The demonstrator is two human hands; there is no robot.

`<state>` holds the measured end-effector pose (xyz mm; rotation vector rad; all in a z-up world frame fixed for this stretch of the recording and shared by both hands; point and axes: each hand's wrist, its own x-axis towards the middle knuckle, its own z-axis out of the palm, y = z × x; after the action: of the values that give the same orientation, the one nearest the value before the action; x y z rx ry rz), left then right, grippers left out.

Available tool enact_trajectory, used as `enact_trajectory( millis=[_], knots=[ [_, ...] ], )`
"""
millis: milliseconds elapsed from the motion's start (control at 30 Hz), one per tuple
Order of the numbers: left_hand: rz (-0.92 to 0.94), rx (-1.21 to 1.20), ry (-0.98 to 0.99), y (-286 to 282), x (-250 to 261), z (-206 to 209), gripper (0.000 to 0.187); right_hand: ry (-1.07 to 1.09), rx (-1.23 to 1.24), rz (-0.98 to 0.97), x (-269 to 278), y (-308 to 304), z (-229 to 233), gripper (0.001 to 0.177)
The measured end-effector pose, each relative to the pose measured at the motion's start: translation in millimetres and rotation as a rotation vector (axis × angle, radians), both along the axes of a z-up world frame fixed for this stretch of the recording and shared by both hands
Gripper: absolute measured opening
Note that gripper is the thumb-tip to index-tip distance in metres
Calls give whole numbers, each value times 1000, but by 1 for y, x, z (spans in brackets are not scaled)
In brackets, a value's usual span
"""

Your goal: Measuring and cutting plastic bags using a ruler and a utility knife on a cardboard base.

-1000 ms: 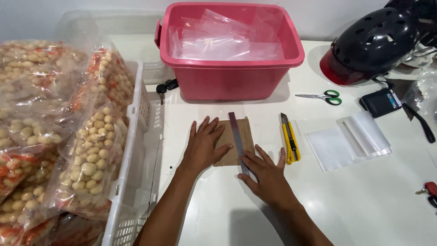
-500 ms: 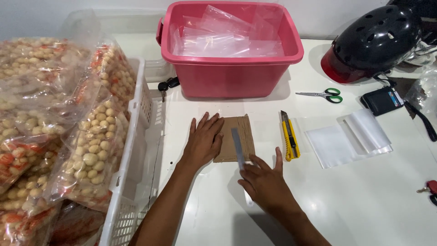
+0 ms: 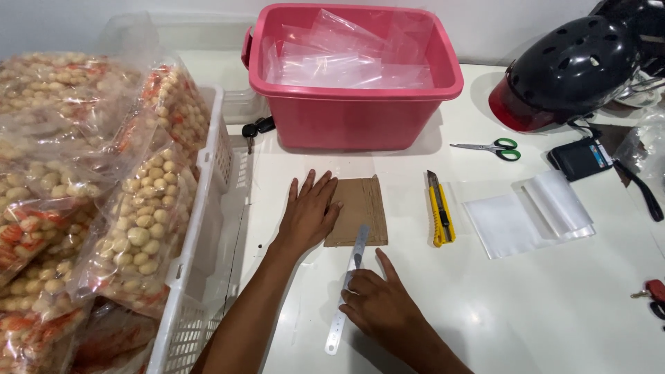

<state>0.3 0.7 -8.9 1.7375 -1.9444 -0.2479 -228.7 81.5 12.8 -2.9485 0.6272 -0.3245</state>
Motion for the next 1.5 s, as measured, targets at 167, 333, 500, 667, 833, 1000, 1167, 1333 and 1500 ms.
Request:
enact_trajectory(
  millis=[167,333,500,667,833,1000,1167,1333,1500],
  knots=[
    [0,16,16,1,-1,2,55,39,17,12,-3,0,-9,22],
    [-2,7,24,1,-1,1,54,8,22,8,-5,-1,-16,21],
    [-3,18,29,2,-2,5,51,-21,66,-18,-6,0,-19,23],
    [-22,-21,61,3,0,6,48,-1,110,-47,-4,0,-17,26],
    [-9,13,58,2,-1,6,50,-85,83,-14,-4,-1,-16,21],
    [-32,-48,101,6,-2,14,47,-124,-105,-55,-1,-17,0,11],
    [-109,-115,61,10,3,19,62,77,-213,-533,-26,-60,6,44],
    [-121,65,29,31,-8,62,57,201,152,-867,-38,-69,33,59],
    [-255,51,-93,45,-30,48,67,95,247,-917,-36,-71,45,54]
  ],
)
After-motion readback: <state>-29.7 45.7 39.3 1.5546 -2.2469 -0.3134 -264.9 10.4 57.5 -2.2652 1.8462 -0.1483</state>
